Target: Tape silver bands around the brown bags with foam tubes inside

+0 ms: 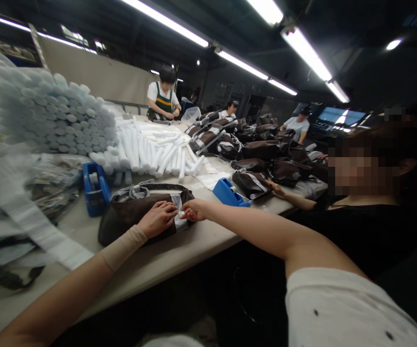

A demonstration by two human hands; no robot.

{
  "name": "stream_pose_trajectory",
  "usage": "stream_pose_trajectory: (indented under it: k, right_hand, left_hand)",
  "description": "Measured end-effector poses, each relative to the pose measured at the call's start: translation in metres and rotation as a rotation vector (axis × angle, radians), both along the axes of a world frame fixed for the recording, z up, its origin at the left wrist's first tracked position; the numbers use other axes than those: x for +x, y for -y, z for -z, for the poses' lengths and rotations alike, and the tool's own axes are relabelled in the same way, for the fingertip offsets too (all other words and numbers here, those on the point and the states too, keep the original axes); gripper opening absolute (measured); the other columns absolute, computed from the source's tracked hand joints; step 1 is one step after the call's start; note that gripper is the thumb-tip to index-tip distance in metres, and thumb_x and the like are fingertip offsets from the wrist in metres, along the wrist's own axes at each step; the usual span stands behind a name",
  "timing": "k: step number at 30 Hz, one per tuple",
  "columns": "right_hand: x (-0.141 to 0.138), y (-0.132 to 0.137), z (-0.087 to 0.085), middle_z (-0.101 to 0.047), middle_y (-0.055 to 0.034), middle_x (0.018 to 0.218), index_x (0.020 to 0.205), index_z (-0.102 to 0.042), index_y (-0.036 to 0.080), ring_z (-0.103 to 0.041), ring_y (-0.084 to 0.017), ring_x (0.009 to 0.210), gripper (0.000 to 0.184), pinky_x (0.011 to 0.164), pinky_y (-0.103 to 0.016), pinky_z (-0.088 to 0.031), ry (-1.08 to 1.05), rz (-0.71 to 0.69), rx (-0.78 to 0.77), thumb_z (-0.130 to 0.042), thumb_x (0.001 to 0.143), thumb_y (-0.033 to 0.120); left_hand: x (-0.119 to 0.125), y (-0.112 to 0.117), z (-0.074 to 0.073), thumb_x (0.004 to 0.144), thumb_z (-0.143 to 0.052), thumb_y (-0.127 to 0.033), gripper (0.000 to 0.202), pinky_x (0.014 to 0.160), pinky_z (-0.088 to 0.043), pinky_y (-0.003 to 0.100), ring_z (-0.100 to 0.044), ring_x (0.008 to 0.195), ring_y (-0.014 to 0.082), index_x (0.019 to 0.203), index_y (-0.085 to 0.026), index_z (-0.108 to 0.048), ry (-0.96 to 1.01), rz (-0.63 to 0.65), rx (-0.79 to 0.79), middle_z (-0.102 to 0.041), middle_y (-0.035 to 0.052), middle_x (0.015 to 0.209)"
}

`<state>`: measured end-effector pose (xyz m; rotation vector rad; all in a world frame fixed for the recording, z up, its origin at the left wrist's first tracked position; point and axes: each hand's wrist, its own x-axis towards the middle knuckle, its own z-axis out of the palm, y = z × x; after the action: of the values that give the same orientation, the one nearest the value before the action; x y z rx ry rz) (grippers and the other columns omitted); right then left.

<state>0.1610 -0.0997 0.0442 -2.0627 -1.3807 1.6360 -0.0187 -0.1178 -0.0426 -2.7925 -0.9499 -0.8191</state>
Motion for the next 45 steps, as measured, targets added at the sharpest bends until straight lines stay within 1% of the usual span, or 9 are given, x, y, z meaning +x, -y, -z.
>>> stream_pose_trajectory:
  k: [5,8,11,16,20,27,33,39,45]
  right_hand:
    - [0.017,0.024,-0.01,-0.065,-0.0069,0.066,0.071,-0.061,0.014,-0.049,-0.01,0.047,0.012,0.047,-0.021,-0.045,0.168,-0.2,0.245,-0.062,0.082,0.017]
    - [0.017,0.033,-0.012,-0.07,-0.0085,0.093,0.09,-0.07,0.015,-0.063,-0.018,0.083,0.017,0.075,-0.027,-0.052,0.259,-0.319,0.535,-0.059,0.078,0.009]
    - [0.011,0.041,-0.001,-0.059,-0.0094,0.13,0.116,-0.067,0.019,-0.049,-0.025,0.124,0.051,0.106,-0.038,-0.038,0.365,-0.511,0.783,-0.053,0.072,-0.003]
    - [0.01,0.067,0.024,-0.046,-0.018,0.144,0.127,-0.061,0.011,-0.036,-0.033,0.135,0.053,0.106,-0.049,-0.035,0.774,-0.917,0.985,-0.052,0.076,0.0]
    - [0.015,0.076,0.025,-0.059,-0.0105,0.132,0.098,-0.074,0.017,-0.042,-0.026,0.13,0.031,0.106,-0.042,-0.035,0.771,-0.785,1.11,-0.048,0.086,0.005]
    - [0.021,0.067,0.054,-0.029,-0.0177,0.157,0.147,-0.039,0.009,-0.014,-0.035,0.147,0.081,0.118,-0.056,-0.016,0.769,-0.819,1.128,-0.048,0.09,0.065]
    - [0.027,0.063,0.047,-0.025,-0.0166,0.158,0.147,-0.04,0.01,-0.012,-0.031,0.149,0.079,0.12,-0.051,-0.015,0.741,-0.679,1.166,-0.042,0.092,0.066]
    - [0.018,0.051,0.057,-0.023,-0.0182,0.158,0.147,-0.04,0.011,-0.005,-0.035,0.149,0.089,0.119,-0.06,-0.006,0.659,-0.806,1.146,-0.044,0.086,0.074]
    - [0.033,0.038,0.059,-0.033,-0.0171,0.154,0.139,-0.053,0.015,-0.02,-0.032,0.147,0.07,0.116,-0.054,-0.027,0.466,-0.44,1.182,-0.038,0.093,0.066]
  left_hand:
    - [0.0,-0.002,0.002,0.093,-0.05,-0.023,0.024,0.106,-0.034,0.043,-0.054,0.118,0.0221,0.109,-0.022,-0.067,-0.003,0.002,-0.001,-0.066,0.0062,0.116]
    - [0.0,-0.002,0.003,0.094,-0.049,-0.024,0.024,0.107,-0.034,0.042,-0.053,0.12,0.022,0.11,-0.022,-0.067,-0.005,0.005,-0.003,-0.066,0.0062,0.117]
    - [0.0,-0.002,0.003,0.094,-0.05,-0.025,0.025,0.107,-0.033,0.042,-0.053,0.121,0.0218,0.112,-0.023,-0.067,-0.008,0.002,-0.006,-0.066,0.0061,0.117]
    - [0.0,-0.001,0.002,0.094,-0.051,-0.026,0.026,0.109,-0.033,0.041,-0.053,0.121,0.0207,0.115,-0.023,-0.067,-0.001,-0.012,-0.024,-0.066,0.0058,0.118]
    - [0.0,-0.001,0.001,0.094,-0.05,-0.025,0.027,0.109,-0.033,0.042,-0.053,0.122,0.0212,0.115,-0.023,-0.067,0.011,-0.008,-0.042,-0.066,0.0056,0.118]
    - [0.0,0.001,-0.001,0.092,-0.052,-0.022,0.029,0.112,-0.032,0.043,-0.052,0.125,0.0214,0.119,-0.021,-0.063,0.068,-0.005,-0.096,-0.064,0.0072,0.125]
    - [0.0,-0.002,0.003,0.084,-0.057,-0.02,0.048,0.112,-0.036,0.043,-0.057,0.12,0.0209,0.131,-0.017,-0.047,0.147,-0.029,-0.146,-0.064,0.0088,0.124]
    - [0.0,-0.003,0.009,0.084,-0.058,-0.018,0.07,0.112,-0.037,0.048,-0.053,0.126,0.0252,0.145,-0.017,-0.025,0.169,-0.038,-0.148,-0.063,0.0106,0.127]
    - [-0.002,-0.002,0.008,0.086,-0.058,-0.02,0.069,0.113,-0.035,0.048,-0.054,0.126,0.0229,0.146,-0.02,-0.024,0.158,-0.015,-0.142,-0.063,0.0075,0.129]
